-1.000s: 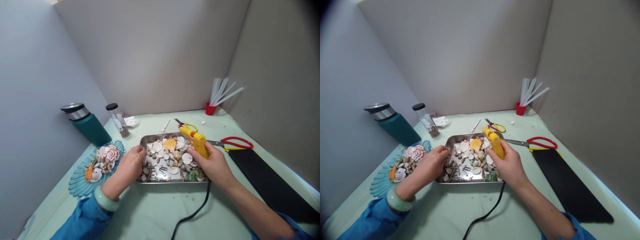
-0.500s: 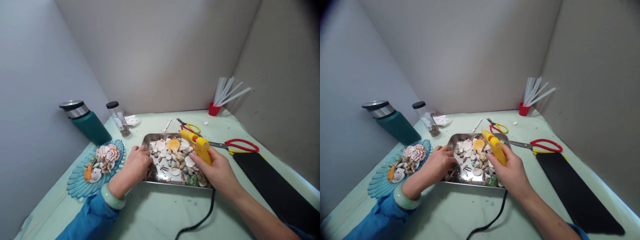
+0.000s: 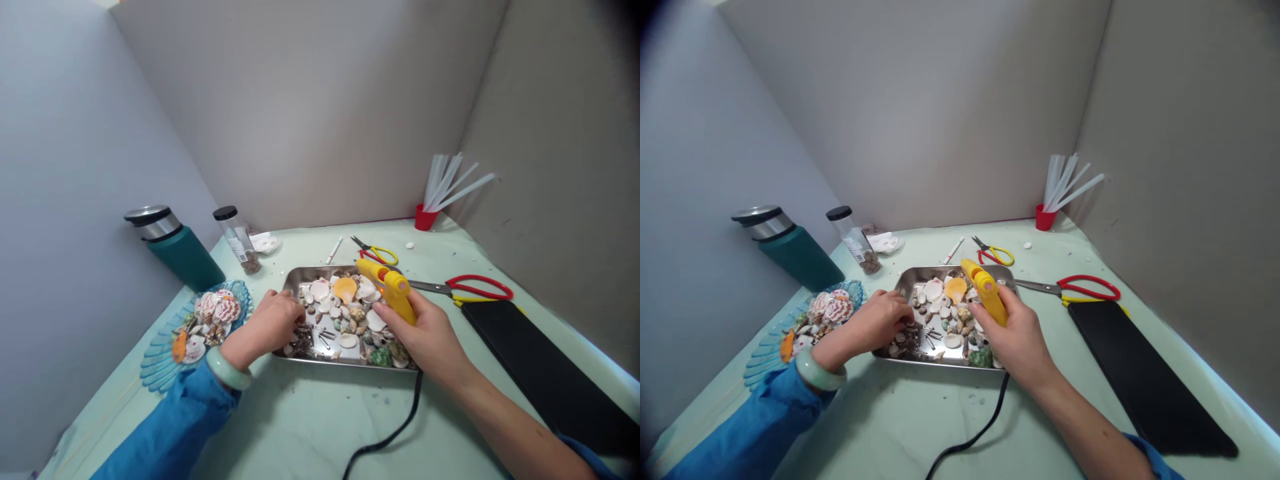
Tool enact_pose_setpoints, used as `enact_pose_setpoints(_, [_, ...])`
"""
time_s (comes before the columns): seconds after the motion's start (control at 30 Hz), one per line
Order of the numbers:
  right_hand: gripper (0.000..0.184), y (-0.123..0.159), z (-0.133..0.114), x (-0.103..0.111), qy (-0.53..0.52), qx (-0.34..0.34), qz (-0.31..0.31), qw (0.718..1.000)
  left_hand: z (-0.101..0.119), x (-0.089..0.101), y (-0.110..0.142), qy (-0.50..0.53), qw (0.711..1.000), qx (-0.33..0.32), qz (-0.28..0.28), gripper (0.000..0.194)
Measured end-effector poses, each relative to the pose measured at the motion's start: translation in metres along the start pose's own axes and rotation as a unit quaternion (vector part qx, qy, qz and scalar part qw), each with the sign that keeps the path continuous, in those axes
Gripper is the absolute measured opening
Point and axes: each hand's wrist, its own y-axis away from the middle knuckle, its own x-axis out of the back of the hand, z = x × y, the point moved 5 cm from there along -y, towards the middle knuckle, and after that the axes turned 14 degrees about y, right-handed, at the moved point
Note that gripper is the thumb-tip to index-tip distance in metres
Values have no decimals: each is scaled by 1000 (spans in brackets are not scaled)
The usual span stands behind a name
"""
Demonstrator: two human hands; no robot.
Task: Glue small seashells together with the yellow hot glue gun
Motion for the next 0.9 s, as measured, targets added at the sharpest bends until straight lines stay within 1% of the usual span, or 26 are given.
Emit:
enact_pose_setpoints(0.23, [39,-1,-1,0,-11,12,3,1000,-4,1,-5,-2,1000,-8,-9,16])
enact_pose_setpoints(0.4, [38,-1,-1,-1,0,20,4,1000,-8,2,-8,-5,1000,-19,-2,19])
enact_pose_setpoints(0.6, [40,0,-1,-1,-11,26,11,1000,-1,-1,-14,-27,999,-21,3,12])
enact_pose_setpoints(0.73, [39,-1,-2,0,-12,23,13,1000,2,-1,-16,-33,999,-26,15,12])
enact_pose_setpoints(0.9, [40,-1,-3,0,-20,33,9,999,-6,5,-19,-13,999,-27,34,13])
